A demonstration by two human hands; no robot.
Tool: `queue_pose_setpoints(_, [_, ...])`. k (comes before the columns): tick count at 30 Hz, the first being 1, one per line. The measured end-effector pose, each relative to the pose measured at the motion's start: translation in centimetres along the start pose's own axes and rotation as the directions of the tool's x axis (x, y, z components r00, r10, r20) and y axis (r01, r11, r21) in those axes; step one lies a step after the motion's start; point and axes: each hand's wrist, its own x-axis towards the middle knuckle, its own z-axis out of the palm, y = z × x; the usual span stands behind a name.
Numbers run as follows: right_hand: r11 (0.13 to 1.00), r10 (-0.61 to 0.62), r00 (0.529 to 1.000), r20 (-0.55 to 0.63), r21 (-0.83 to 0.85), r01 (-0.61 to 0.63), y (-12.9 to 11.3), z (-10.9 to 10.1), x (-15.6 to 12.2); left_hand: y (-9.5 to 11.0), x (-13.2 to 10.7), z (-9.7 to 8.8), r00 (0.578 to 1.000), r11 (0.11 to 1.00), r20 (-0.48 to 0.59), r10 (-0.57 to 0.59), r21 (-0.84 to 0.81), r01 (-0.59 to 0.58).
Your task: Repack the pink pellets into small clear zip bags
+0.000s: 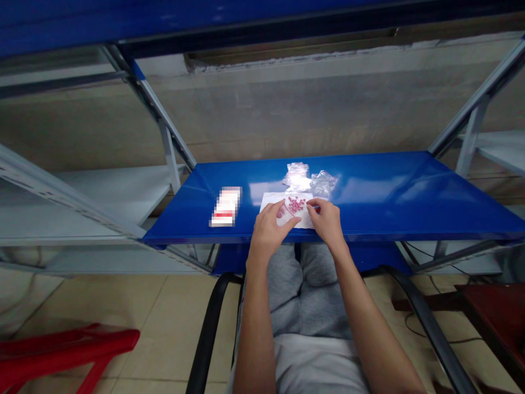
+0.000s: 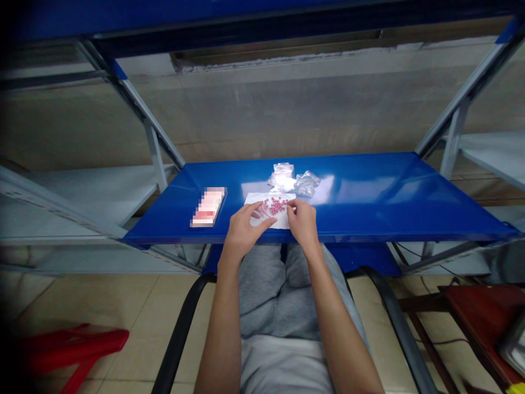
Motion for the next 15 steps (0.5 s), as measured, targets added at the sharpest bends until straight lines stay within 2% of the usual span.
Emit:
queue_pose_setpoints(2, [0.986,-0.035,0.999,-0.027,-0.162,0.030,0.9,0.7,0.3,-0.2,-0.1,0.0,1.000,1.000,0.001,0.015,-0.005,-0.015])
queue_pose_setpoints(5, [0.960,-0.078,0.997,-0.015,-0.271,0.071,1.3,1.5,0.7,-0.4,-0.1,-0.1,0.999,0.999,0.000,0.036,-0.011,-0.036])
queue_pose_setpoints(11, [0.944,-0.070,0.996,0.047,-0.320,0.082,1.2,2.2,1.1,-0.1,-0.1,-0.2,0.997,0.997,0.001,0.073,-0.005,-0.073])
queue_pose_setpoints(15, [0.946,-0.067,0.997,0.038,-0.317,0.076,1.0,2.0,1.1,-0.1,-0.1,-0.2,0.997,0.997,-0.004,0.082,-0.005,-0.082])
